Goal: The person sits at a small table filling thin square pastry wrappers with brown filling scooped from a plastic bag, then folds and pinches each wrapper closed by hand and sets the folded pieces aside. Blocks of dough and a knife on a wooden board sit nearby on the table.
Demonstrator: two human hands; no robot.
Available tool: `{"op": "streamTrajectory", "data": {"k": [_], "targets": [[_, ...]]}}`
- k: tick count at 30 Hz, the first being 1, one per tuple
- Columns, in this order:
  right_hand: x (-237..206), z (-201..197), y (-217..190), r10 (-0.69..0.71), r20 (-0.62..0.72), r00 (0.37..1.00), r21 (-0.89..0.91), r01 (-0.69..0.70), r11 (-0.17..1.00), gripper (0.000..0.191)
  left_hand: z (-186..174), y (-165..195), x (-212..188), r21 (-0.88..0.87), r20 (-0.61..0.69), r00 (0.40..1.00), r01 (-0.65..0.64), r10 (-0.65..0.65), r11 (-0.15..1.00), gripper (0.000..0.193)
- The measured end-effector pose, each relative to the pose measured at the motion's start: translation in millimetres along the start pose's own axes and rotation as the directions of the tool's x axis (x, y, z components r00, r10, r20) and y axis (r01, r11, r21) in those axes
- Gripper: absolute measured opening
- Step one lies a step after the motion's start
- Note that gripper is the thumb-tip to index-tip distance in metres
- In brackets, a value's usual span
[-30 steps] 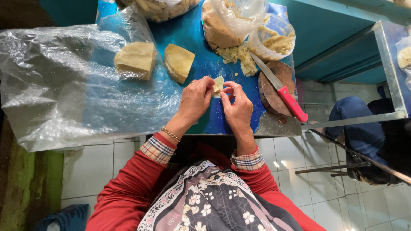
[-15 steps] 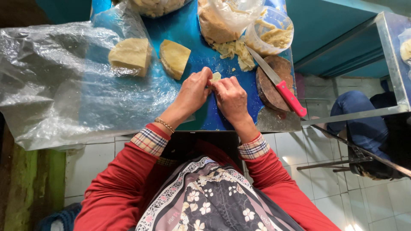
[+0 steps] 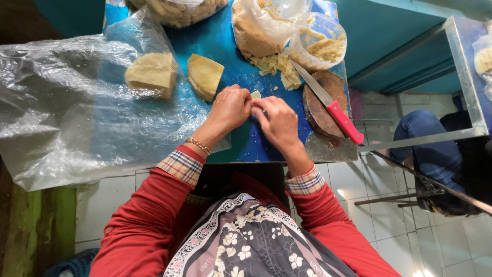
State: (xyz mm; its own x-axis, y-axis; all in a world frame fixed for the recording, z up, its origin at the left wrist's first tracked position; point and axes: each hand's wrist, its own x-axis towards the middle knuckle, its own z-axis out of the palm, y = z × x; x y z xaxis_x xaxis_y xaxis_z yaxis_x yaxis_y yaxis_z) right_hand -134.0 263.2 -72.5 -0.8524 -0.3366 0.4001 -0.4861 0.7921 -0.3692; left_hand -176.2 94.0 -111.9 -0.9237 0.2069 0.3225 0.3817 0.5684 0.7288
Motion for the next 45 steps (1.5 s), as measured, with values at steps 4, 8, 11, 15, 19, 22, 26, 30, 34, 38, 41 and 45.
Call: {"op": "streamTrajectory", "data": {"k": [4, 8, 11, 15, 19, 22, 26, 30, 34, 38, 41, 45], "targets": [[6.5, 10.4, 3.7, 0.065, -0.032, 0.997, 0.045, -0.064, 0.997, 0.012, -1.1, 0.3, 1.7, -0.056, -0.027, 0.998, 0.064, -0.065, 0.996, 0.011], [29.6, 15.9, 42.6, 0.232, 0.264, 0.936, 0.298, -0.308, 0.903, 0.014, -2.0, 2.3, -3.8, -0.115, -0.038, 0.994, 0.102, -0.107, 0.988, 0.009], [36.6, 17.5, 55.1, 0.279, 0.396, 0.875, 0.412, -0.441, 0.798, 0.014, -2.0, 3.5, -11.5, -0.028, -0.119, 0.991, -0.067, 0.063, 0.997, 0.006], [21.9, 10.4, 31.6, 0.350, 0.224, 0.910, 0.337, -0.409, 0.848, 0.011, -4.6, 2.0, -16.4, 0.020, -0.074, 0.972, -0.222, 0.223, 0.975, 0.005], [1.2, 1.9, -4.3, -0.004, -0.071, 0.997, -0.068, -0.001, 0.998, 0.015, -0.2, 4.9, -14.2, 0.022, -0.045, 0.993, -0.111, 0.112, 0.994, 0.008], [3.6, 3.7, -15.0, 0.025, -0.103, 0.994, -0.102, -0.036, 0.994, 0.016, 2.7, 6.6, -7.8, 0.007, -0.044, 0.999, -0.008, 0.008, 1.000, 0.012], [16.1, 4.9, -9.5, 0.019, -0.080, 0.997, -0.097, -0.027, 0.995, 0.009, 1.9, 10.0, -5.0, 0.071, -0.072, 0.997, 0.036, -0.031, 0.997, 0.014], [10.6, -9.5, -0.1, 0.038, 0.105, 0.994, 0.045, -0.043, 0.998, 0.009, -6.4, 16.4, -13.9, 0.051, -0.028, 0.999, 0.032, -0.031, 0.998, 0.013], [-2.1, -13.6, -1.4, 0.169, 0.122, 0.978, 0.098, -0.181, 0.979, 0.013, -10.0, 29.0, -29.5, 0.009, -0.005, 0.995, 0.099, -0.099, 0.995, 0.010], [-0.2, -12.8, 2.3, 0.272, 0.195, 0.942, 0.177, -0.307, 0.935, 0.014, -9.0, 37.0, -43.4, -0.052, -0.112, 0.992, -0.063, 0.057, 0.997, 0.003], [-1.0, -13.3, 2.7, 0.153, 0.108, 0.982, 0.135, -0.167, 0.977, 0.010, -8.8, 36.7, -51.8, 0.049, -0.118, 0.960, -0.248, 0.252, 0.967, 0.009], [-7.8, -14.3, -6.0, 0.219, 0.066, 0.973, 0.117, -0.226, 0.967, 0.021, -8.0, 34.1, -53.5, 0.022, -0.101, 0.970, -0.222, 0.223, 0.975, 0.013]]}}
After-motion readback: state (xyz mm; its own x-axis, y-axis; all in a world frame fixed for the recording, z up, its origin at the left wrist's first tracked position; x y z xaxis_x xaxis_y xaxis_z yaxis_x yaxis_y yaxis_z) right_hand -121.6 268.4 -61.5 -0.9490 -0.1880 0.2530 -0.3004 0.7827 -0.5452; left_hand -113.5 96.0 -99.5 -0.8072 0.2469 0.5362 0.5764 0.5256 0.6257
